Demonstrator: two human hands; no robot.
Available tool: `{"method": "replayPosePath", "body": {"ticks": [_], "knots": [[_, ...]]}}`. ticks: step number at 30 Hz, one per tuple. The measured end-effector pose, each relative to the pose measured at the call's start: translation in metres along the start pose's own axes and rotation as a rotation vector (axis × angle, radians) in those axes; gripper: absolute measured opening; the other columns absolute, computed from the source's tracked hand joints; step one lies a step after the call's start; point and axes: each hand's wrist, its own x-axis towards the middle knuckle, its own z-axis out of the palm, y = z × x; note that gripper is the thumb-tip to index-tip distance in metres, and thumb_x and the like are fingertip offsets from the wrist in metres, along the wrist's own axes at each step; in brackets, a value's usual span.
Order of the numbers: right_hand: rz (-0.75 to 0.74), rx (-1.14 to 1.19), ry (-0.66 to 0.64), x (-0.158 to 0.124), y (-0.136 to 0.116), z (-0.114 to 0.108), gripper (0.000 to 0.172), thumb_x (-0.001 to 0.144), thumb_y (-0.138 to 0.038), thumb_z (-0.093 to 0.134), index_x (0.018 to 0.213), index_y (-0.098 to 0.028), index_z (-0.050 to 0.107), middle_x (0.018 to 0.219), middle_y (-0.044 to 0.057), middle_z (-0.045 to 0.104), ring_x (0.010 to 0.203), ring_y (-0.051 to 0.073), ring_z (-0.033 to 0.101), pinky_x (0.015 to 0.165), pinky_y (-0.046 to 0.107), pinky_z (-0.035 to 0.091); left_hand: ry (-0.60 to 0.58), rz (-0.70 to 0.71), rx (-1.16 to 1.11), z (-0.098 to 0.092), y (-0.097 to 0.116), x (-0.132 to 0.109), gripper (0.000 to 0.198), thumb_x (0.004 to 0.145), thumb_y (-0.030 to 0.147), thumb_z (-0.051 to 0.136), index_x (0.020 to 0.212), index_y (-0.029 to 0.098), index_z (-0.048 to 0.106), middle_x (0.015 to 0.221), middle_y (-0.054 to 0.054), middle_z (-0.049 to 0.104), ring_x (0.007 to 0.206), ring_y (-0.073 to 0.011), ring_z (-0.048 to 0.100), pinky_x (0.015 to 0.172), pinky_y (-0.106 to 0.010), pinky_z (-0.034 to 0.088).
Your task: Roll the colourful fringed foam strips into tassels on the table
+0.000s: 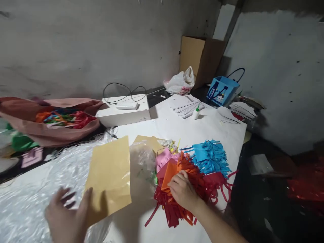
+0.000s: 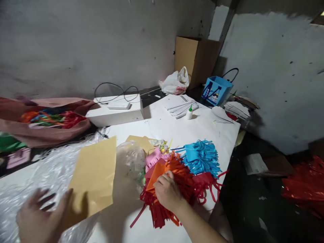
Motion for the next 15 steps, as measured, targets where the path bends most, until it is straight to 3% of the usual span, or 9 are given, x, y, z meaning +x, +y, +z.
{"method": "replayPosePath", "body": {"ticks": [4,6,9,15], "knots": [[0.114,0.056,-0.017,0.003,-0.003,0.001,0.011,0.086,-0.011,0.061,0.083,-0.021,0.064,0.082,-0.002,0.062,0.083,0.014,0.055,0.093,0.035,0.034,-0.600,0.098,-0.292,0.049,0.041,-0.091,0.047,0.075,0.066,0.055,0.090,0.023,0.067,0.080,-0.003,0.073,0.060,-0.0202,0.065,0.053,-0.031,0.055],[0.160,0.096,-0.010,0.003,-0.004,0.001,0.010,0.085,-0.012,0.062,0.083,-0.021,0.064,0.084,-0.003,0.063,0.084,0.014,0.056,0.092,0.035,0.034,-0.755,0.076,-0.409,0.068,0.059,-0.132,0.047,0.076,0.060,0.059,0.102,0.022,0.065,0.083,-0.004,0.073,0.060,-0.0203,0.065,0.054,-0.032,0.055],[0.178,0.156,0.011,0.001,-0.004,0.000,0.011,0.086,-0.012,0.062,0.084,-0.022,0.065,0.084,-0.003,0.064,0.084,0.014,0.057,0.090,0.035,0.035,-0.754,0.012,-0.496,0.090,0.077,-0.159,0.042,0.081,0.052,0.054,0.105,0.019,0.063,0.094,-0.009,0.073,0.070,-0.0226,0.068,0.062,-0.035,0.057],[0.107,0.067,0.027,0.000,-0.010,-0.011,0.012,0.087,-0.014,0.058,0.092,-0.022,0.064,0.091,0.001,0.065,0.090,0.018,0.056,0.098,0.042,0.034,-0.743,0.123,-0.459,0.094,0.085,-0.150,0.028,0.087,0.040,0.046,0.088,0.020,0.066,0.087,-0.008,0.072,0.077,-0.0239,0.067,0.072,-0.038,0.055]]}}
